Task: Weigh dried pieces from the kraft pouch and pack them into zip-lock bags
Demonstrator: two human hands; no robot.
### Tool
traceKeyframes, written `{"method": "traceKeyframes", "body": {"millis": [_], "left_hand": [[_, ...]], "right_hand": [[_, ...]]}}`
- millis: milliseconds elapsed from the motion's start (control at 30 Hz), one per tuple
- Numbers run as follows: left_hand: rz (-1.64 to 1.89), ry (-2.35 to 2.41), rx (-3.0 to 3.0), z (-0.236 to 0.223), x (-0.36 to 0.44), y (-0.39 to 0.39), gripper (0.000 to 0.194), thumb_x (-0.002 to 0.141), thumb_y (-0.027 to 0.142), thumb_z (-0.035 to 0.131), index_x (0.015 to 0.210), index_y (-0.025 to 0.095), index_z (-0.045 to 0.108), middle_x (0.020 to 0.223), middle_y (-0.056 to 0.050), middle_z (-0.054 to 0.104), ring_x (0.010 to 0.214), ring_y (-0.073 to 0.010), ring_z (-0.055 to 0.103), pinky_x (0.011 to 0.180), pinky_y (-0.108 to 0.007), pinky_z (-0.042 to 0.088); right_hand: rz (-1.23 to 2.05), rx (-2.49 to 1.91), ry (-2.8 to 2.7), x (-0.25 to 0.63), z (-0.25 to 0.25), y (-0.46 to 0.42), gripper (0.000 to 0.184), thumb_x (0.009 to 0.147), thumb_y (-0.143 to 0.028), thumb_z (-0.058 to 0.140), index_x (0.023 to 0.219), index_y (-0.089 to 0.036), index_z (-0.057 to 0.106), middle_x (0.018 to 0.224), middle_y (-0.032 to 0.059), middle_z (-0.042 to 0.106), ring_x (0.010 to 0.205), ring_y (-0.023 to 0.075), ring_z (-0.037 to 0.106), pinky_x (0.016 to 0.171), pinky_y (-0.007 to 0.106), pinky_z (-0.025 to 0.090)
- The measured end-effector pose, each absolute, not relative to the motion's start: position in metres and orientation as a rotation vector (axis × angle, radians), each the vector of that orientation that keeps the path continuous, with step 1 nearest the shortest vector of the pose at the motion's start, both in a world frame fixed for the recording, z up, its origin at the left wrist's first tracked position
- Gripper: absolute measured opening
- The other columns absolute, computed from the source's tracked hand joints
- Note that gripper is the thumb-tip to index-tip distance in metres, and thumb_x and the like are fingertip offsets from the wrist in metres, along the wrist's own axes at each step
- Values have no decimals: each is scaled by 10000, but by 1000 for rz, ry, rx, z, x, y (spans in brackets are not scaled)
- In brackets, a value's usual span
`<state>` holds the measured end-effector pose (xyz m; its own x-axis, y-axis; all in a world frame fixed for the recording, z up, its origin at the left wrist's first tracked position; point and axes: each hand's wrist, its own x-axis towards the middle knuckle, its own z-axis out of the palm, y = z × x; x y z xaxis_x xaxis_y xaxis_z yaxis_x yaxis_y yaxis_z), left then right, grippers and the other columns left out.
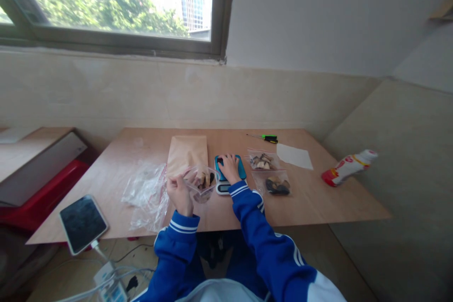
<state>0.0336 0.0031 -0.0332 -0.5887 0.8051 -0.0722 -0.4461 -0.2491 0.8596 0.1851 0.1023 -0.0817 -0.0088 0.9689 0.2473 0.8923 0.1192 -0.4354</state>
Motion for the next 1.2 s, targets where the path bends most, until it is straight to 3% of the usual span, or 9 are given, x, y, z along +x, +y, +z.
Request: {"method": "traceKeyframes", "body": {"millis": [300, 533, 667, 800, 1000, 1200], "left_hand": [[1936, 1078, 401, -32, 33, 2, 312, 694, 308, 630, 739, 199, 341, 872, -87, 704, 680, -255, 712, 607, -390, 582], [1912, 1127, 469, -36, 32, 2, 278, 719, 316, 592, 743, 201, 340, 924, -107, 706, 686, -246, 713, 607, -383, 581], [1905, 1151, 485, -39, 31, 4, 293, 718, 338, 601, 747, 202, 343, 929, -114, 704, 687, -240, 713, 613, -372, 579], [1892, 1154, 486, -38, 34, 3, 286, 719, 337, 604, 755, 199, 356, 907, -100, 706, 684, -230, 711, 626, -375, 576], [1828, 1123, 516, -32, 33, -2, 318, 695, 358, 625, 705, 198, 351, 829, -82, 708, 791, -259, 711, 648, -361, 558], [1501, 1087, 602, -16, 25, -7, 316, 686, 385, 654, 709, 181, 414, 1002, -129, 703, 759, -246, 711, 592, -313, 554]], "right_hand": [[286, -1783, -1807, 201, -78, 100, 199, 832, -166, 559, 1006, -184, 652, 1037, 108, 676, 1023, 248, 548, 899, 376, 360], [469, -1537, -1641, 208, -40, 84, 191, 850, -278, 559, 953, -156, 663, 910, 80, 715, 797, 180, 646, 718, 275, 479], [712, -1120, -1489, 203, 0, 57, 233, 816, -325, 603, 978, -168, 662, 918, 52, 705, 813, 161, 641, 742, 274, 501], [845, -960, -1789, 198, 29, 30, 279, 825, -329, 610, 1081, -232, 664, 1040, 28, 687, 892, 151, 627, 817, 284, 487], [812, -1054, -1717, 207, 16, 32, 289, 889, -226, 465, 1112, -224, 649, 1120, 49, 669, 1024, 164, 603, 884, 318, 469], [1012, -896, -1947, 212, 6, 21, 397, 850, -234, 551, 1245, -267, 565, 1287, 44, 583, 1184, 186, 530, 995, 375, 432]]}}
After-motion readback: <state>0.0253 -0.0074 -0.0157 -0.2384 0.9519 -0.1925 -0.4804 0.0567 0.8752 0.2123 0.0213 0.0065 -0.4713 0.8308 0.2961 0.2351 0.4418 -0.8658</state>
